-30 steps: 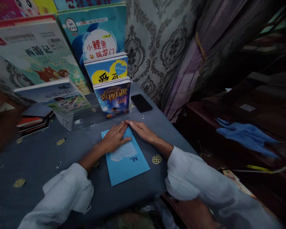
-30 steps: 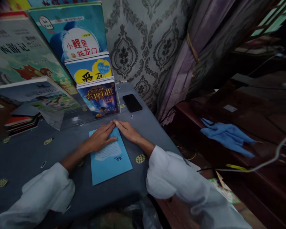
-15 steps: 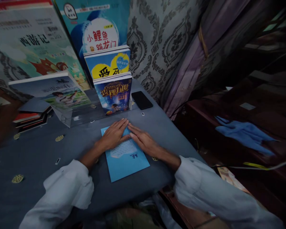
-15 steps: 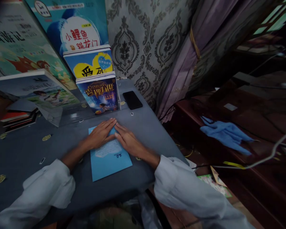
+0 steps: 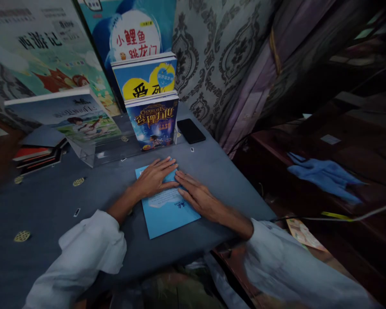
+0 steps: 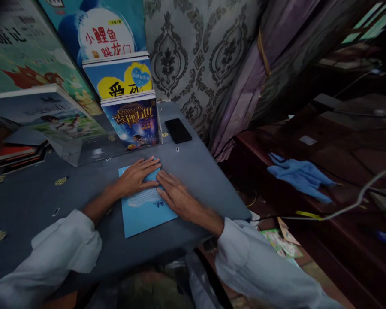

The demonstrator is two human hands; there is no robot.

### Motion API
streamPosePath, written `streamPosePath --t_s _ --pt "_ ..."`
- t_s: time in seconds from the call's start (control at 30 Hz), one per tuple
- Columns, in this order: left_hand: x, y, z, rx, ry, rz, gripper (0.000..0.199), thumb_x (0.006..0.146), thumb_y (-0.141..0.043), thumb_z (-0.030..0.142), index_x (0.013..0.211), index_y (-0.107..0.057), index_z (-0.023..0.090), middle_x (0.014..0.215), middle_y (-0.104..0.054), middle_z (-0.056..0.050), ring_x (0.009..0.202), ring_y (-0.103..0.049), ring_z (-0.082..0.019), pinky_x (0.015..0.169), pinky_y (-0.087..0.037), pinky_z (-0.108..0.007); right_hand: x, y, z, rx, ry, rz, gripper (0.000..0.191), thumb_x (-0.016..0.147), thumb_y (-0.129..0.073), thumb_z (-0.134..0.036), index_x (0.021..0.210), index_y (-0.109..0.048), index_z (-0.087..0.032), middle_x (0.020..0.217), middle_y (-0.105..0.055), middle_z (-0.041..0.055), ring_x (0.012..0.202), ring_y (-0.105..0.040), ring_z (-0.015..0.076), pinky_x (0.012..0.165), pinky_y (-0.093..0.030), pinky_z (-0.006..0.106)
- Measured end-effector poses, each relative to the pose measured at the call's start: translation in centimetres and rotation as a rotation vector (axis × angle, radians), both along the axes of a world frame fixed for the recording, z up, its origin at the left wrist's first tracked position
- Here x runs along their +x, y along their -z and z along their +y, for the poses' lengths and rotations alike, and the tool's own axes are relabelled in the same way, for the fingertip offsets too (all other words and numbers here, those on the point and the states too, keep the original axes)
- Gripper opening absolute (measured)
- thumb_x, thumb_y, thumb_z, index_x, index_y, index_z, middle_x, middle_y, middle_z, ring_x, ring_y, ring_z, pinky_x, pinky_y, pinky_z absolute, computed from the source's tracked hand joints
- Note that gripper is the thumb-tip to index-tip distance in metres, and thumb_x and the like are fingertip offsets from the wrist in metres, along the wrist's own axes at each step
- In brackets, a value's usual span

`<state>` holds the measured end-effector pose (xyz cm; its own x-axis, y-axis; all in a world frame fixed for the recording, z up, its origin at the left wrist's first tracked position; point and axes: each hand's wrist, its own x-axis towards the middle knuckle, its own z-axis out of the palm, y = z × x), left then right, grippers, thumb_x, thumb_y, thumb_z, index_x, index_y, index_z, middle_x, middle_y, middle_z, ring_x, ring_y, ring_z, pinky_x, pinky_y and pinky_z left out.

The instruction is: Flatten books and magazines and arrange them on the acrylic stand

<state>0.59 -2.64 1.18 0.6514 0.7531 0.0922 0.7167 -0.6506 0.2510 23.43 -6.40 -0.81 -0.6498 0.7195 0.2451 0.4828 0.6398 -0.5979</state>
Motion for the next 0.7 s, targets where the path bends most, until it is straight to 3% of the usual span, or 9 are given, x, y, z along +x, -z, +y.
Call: streamPosePath --t_s 0.3,0.7 --pt "-0.1 -0.2 -0.4 -0.004 0.074 -0.004 0.065 0.101 -0.034 0.064 0.15 -0.044 0.023 0.159 -0.039 -0.007 0.151 -0.029 -0.022 0.124 -0.022 -0.046 1.0 -0.5 -1.4 -0.002 -0.026 -0.035 0.058 0.105 -0.038 -0.047 0.155 -0.036 -0.021 0.159 -0.038 0.0126 0.147 -0.036 0.0282 0.121 -0.033 0.055" --pt "-1.9 -0.1 -0.7 -0.03 -0.015 0.09 0.075 0.101 -0.024 0.067 0.161 -0.016 0.021 0.167 -0.019 -0.009 0.155 -0.015 -0.024 0.125 -0.015 -0.046 0.9 -0.2 -1.8 0.101 -0.038 -0.134 0.062 0.103 -0.042 -0.047 0.156 -0.033 -0.015 0.16 -0.037 0.0177 0.149 -0.033 0.0289 0.121 -0.033 0.054"
